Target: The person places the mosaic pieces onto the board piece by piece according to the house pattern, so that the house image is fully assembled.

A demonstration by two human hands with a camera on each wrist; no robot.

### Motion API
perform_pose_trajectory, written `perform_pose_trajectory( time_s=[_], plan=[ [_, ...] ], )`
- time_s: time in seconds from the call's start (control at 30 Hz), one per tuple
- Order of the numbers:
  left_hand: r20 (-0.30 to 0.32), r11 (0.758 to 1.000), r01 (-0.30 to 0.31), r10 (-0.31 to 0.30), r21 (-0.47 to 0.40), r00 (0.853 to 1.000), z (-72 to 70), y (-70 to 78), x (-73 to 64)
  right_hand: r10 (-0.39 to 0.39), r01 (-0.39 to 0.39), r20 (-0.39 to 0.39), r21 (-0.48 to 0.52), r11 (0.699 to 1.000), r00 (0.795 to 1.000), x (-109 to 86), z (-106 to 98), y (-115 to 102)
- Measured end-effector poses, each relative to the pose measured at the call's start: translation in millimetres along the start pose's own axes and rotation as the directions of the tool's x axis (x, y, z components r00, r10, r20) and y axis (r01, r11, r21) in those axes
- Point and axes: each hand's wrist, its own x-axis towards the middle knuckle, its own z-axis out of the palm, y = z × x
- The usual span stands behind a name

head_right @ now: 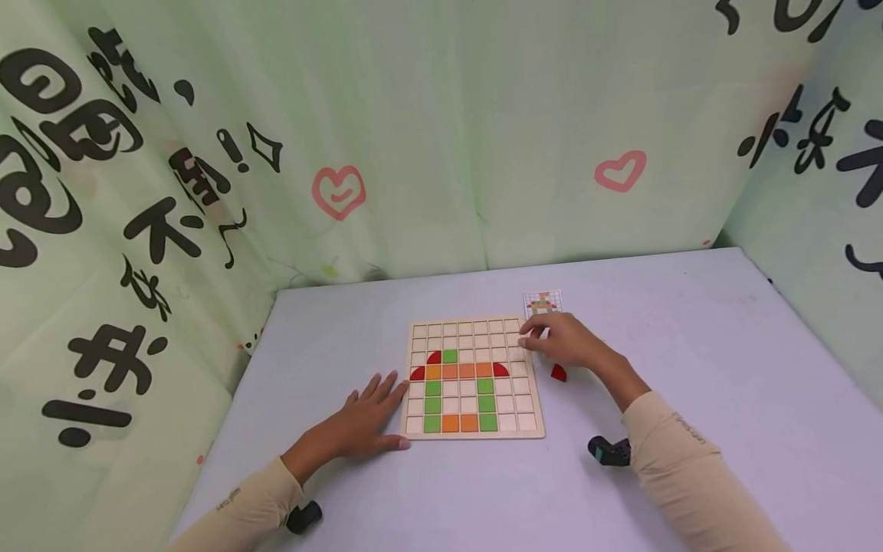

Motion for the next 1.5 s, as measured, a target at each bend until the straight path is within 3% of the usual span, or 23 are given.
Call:
perform_pose_trajectory(
  time_s=[0.3,0.5,0.63,1.17,1.5],
  plan=[
    [-0.001,1.0,-0.007,0.007,-0.003,1.0,0.3,-0.8,-0.4,0.087,-0.088,-0.039,-0.031,0.996,0.995,-12.6,-31.9,35.2],
    [-0.004,1.0,-0.009,0.009,-0.011,1.0,-0.4,-1.0,-0.8,0.167,-0.172,-0.084,-0.052,0.984,0.982,-18.1,-40.8,53.2],
    [0.001,1.0,-0.013,0.013,-0.015,1.0,-1.0,-1.3,-1.5,0.175,-0.183,-0.103,-0.074,0.98,0.979,-18.3,-42.1,62.6],
    [0.004,1.0,-0.011,0.011,-0.004,1.0,0.1,-1.9,-0.2,0.249,-0.252,-0.048,-0.104,0.962,0.967,-11.5,-38.0,67.0],
    [0.008,1.0,-0.011,0.011,-0.02,1.0,-1.7,-1.6,-0.6,0.261,-0.265,-0.06,-0.087,0.96,0.964,-10.0,-34.4,63.5]
  ],
)
